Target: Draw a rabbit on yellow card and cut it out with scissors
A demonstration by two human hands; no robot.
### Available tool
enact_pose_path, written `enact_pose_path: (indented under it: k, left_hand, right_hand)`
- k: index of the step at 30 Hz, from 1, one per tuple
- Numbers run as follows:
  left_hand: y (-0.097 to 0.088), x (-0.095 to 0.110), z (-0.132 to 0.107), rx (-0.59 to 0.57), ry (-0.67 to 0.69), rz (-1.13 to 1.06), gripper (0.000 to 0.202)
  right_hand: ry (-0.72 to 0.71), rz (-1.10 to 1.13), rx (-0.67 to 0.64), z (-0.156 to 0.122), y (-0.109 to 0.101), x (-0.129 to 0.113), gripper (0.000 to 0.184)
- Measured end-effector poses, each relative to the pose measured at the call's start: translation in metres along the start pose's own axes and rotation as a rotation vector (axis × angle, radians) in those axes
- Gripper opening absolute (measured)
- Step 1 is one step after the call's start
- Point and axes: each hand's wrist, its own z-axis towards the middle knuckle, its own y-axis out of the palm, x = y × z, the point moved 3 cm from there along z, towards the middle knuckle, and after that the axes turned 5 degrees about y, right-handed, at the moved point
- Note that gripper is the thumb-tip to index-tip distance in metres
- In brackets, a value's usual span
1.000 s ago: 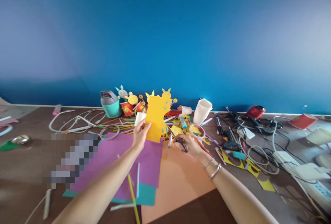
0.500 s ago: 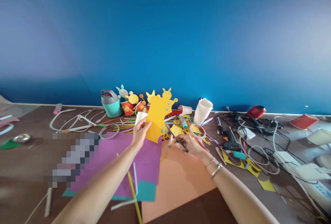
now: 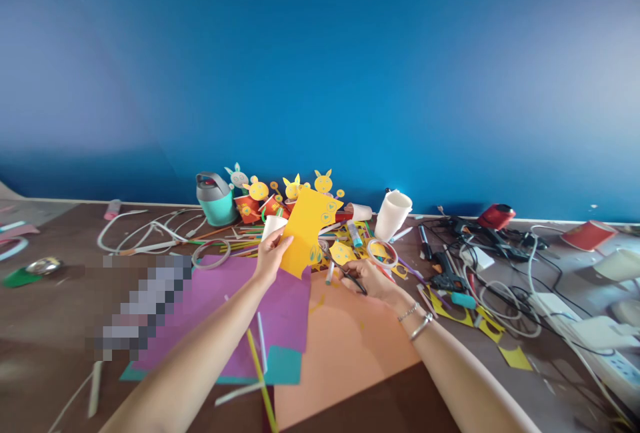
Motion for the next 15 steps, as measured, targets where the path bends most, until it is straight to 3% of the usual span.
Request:
enact_pose_path:
  k: [7,11,15]
  left_hand:
    - [-0.001,-0.0016,0.0007,-0.021,-0.008,0.003,0.05]
    - [-0.002,-0.0045,0.0008,-0.005,-0.029,-0.004,0.046]
    - [-0.0016,-0.0037,0.0007,0.045,0.01,-0.048,0.043]
  right_hand:
    - [0.046,-0.035,0.019,-0.001,-0.0015,0.0027,0.017]
    - [0.139,0.084,0.021,0.0025,-0.0018,0.0036,0.028]
    - [0.122,0.204,-0.02,0.0035,-0.0028,-0.0006,0.039]
